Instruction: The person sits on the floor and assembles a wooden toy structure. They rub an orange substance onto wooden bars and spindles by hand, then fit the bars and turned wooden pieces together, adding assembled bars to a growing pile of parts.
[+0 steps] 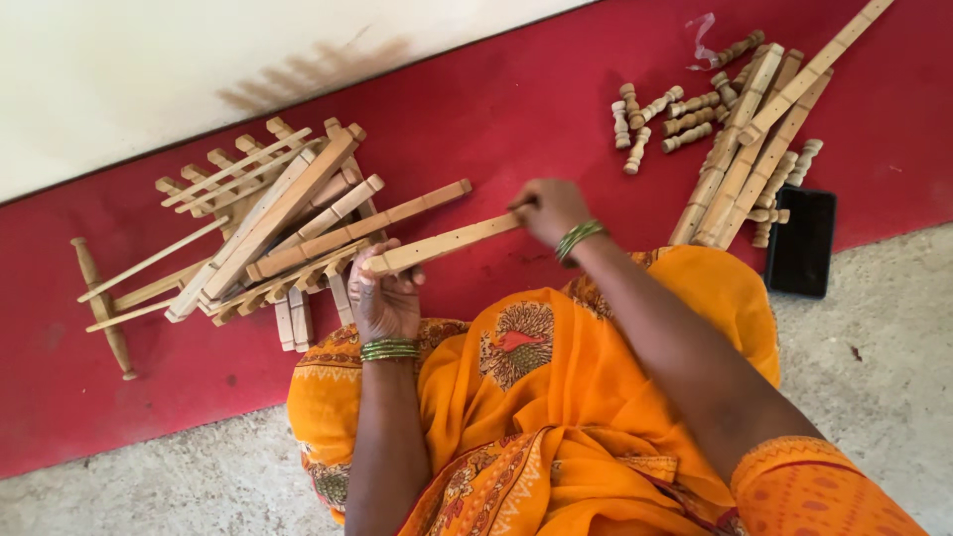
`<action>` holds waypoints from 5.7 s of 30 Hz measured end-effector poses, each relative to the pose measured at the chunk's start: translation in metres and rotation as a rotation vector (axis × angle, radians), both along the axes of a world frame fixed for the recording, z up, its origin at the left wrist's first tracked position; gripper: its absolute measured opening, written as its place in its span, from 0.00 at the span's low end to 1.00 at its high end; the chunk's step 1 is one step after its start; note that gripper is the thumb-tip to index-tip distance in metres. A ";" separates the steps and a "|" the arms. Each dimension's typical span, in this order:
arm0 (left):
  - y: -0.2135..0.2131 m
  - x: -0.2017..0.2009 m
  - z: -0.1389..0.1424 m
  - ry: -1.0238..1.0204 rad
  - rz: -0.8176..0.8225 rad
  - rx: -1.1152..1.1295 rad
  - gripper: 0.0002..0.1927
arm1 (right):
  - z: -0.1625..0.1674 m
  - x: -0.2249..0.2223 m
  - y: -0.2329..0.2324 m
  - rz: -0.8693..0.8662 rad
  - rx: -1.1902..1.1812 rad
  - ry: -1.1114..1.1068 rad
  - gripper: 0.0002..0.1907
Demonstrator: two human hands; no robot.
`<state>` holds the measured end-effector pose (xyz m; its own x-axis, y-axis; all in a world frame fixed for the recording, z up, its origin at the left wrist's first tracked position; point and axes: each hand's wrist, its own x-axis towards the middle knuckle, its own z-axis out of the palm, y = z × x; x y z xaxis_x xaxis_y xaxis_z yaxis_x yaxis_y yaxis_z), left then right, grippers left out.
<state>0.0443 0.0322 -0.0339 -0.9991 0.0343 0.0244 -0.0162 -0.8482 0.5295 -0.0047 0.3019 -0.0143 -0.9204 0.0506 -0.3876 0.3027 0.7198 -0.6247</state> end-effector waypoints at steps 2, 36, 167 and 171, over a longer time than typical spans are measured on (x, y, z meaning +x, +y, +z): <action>0.003 0.001 0.005 0.019 -0.008 -0.012 0.18 | -0.023 -0.007 0.022 -0.103 0.042 -0.051 0.06; 0.002 0.002 0.012 -0.091 0.105 -0.087 0.15 | 0.048 0.040 -0.108 0.222 -0.366 0.661 0.03; -0.003 -0.003 -0.012 -0.030 0.158 -0.060 0.18 | 0.021 0.007 -0.046 -0.109 -0.353 0.139 0.05; -0.001 -0.005 -0.007 0.003 0.154 -0.082 0.18 | -0.024 -0.013 -0.002 -0.282 -0.242 0.058 0.07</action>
<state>0.0396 0.0308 -0.0409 -0.9926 -0.1175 0.0308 0.1125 -0.7943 0.5970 -0.0175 0.2998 -0.0378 -0.9041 0.2183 -0.3673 0.4272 0.4430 -0.7882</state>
